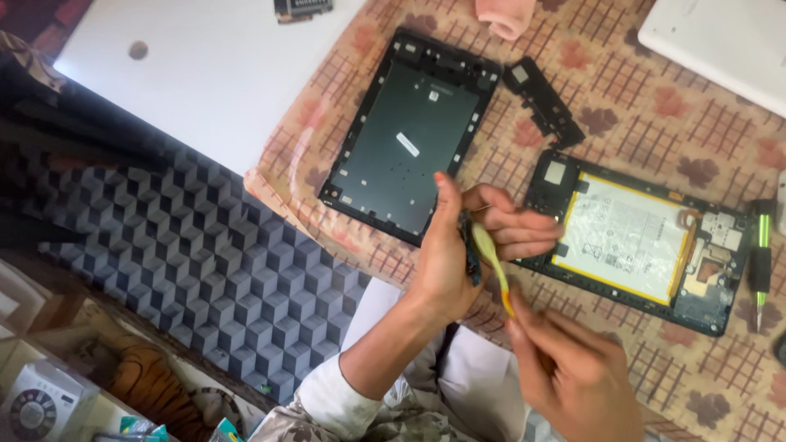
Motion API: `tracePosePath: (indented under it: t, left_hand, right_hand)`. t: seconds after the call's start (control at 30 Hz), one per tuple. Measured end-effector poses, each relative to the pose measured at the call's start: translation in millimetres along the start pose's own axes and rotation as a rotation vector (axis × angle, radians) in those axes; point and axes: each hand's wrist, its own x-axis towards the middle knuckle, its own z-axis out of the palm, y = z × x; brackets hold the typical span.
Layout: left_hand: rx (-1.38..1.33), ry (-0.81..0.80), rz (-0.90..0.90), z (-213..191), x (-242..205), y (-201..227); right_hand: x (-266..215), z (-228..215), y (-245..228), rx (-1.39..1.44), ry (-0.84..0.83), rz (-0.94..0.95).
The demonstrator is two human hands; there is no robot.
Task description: The person uses a screwdriver to loosen screws on a disassembled tablet and then uses a brush to clean a small circuit board. The person handles the tablet chassis, battery, and circuit board during the process.
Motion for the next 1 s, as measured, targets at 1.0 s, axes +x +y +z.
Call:
tracePosePath:
  t: [1.0]
  left_hand:
    - [-0.083,0.073,-0.001,-8,6,10]
  right_hand:
    - [-26,26,10,-0.028,0.03,-0.169]
